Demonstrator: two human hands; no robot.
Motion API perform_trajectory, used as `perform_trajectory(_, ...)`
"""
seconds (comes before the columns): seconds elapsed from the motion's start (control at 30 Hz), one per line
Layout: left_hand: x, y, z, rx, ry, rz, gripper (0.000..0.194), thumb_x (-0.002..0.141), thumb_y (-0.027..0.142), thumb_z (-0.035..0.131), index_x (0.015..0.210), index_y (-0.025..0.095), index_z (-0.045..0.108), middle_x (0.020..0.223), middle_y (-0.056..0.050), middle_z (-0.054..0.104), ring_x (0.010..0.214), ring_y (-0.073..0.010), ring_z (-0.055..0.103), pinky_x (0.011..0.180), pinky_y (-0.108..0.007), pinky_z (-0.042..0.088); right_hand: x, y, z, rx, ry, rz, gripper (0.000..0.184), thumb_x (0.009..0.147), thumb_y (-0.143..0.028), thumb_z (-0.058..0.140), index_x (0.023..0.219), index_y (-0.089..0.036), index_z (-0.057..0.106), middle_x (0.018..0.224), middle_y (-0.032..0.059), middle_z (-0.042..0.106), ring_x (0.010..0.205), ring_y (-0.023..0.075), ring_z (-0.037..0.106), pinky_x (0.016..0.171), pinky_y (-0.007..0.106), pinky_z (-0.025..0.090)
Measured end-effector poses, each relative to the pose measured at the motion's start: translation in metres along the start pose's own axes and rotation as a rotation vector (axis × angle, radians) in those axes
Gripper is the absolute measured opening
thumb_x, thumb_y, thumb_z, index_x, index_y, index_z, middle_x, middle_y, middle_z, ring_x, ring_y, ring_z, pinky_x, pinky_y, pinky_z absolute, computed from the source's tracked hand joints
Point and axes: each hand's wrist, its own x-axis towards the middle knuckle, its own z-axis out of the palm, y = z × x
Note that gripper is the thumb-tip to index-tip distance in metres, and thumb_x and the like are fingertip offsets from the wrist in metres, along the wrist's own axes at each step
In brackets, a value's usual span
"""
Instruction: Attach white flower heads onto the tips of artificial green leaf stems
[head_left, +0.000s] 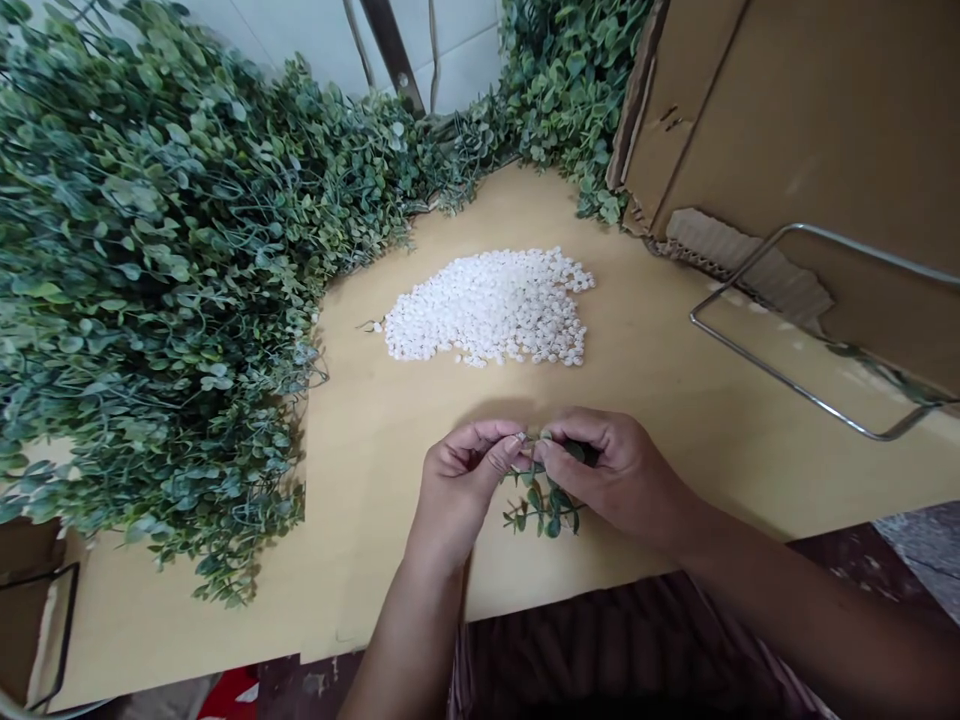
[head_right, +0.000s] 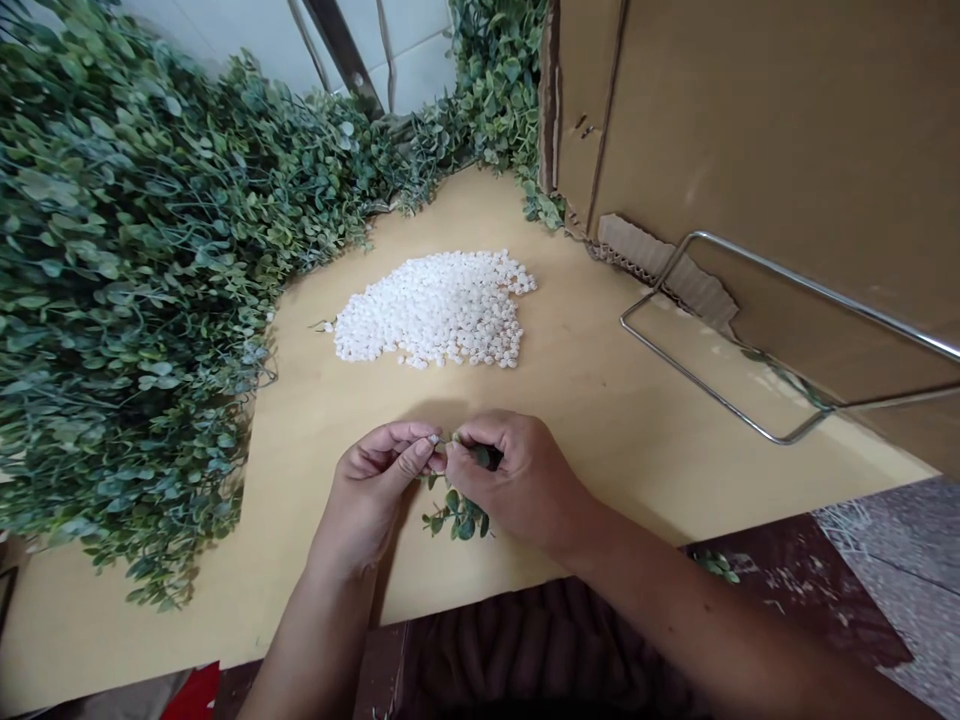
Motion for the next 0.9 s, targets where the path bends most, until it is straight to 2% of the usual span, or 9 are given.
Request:
perform_trajectory(0.13,0.0007,-0.003,0.0007,-0.053,0.019,0.01,0.023,0.053,0.028,0.082,0.068,0.016,0.069,0.055,0.001,0.066,0.051,-0.008,0.059,0.055,-0.018,0.05,0.0007,0.0002,0.0001,-0.064,0.054,-0.113,0.025,0.075,-0.022,0.045,0.053,-0.013,0.049,0.056,0.0006,0.048,0.056,0.0048,0.043,0.055,0.018,0.037)
perform_trajectory(0.27,0.001,-0.0047,0.0009,-0.121,0.038,0.027,0.022,0.052,0.027,0.083,0.065,0.016,0.07,0.059,0.002,0.068,0.05,-0.0038,0.057,0.051,-0.012,0.046,0.0018,-0.0006,0.0015,-0.036,0.075,-0.216,0.022,0.075,-0.019,0.046,0.054,-0.013,0.051,0.064,0.0034,0.055,0.067,0.0077,0.051,0.065,0.02,0.044)
perform_trajectory(0.43,-0.0006,-0.0069,0.0026,-0.163,0.014,0.006,0.021,0.05,0.024,0.084,0.063,0.017,0.07,0.057,0.002,0.067,0.05,-0.0039,0.058,0.054,-0.012,0.048,0.0002,-0.0021,0.0034,0.051,0.049,-0.185,0.021,0.075,-0.016,0.047,0.055,-0.012,0.053,0.071,0.0033,0.058,0.064,0.0045,0.054,0.06,0.015,0.044)
perform_trajectory(0.63,-0.0011,-0.0105,0.0001,-0.166,0.017,-0.026,0.029,0.051,0.023,0.084,0.079,0.021,0.075,0.066,0.0,0.071,0.054,-0.0061,0.059,0.058,-0.017,0.051,-0.0014,-0.0028,0.002,0.067,0.035,-0.163,0.021,0.077,-0.016,0.046,0.058,-0.013,0.055,0.065,0.0018,0.058,0.064,0.005,0.054,0.062,0.016,0.045)
perform_trajectory(0.77,-0.0002,-0.0105,-0.0018,-0.149,-0.022,-0.036,0.02,0.053,0.026,0.083,0.069,0.02,0.075,0.059,0.001,0.068,0.055,-0.0058,0.058,0.059,-0.015,0.049,-0.0017,-0.0019,0.0018,0.077,0.034,-0.204,0.019,0.076,-0.013,0.048,0.059,-0.013,0.057,0.067,0.001,0.058,0.063,0.0036,0.054,0.062,0.014,0.045)
perform_trajectory(0.9,0.0007,-0.0094,-0.0014,-0.157,-0.025,-0.021,0.02,0.05,0.028,0.085,0.065,0.02,0.074,0.059,0.001,0.067,0.052,-0.0049,0.056,0.056,-0.015,0.048,-0.0026,-0.0014,0.0023,0.092,0.015,-0.207,0.02,0.077,-0.015,0.048,0.059,-0.013,0.056,0.068,0.0014,0.058,0.063,0.0037,0.054,0.061,0.014,0.046)
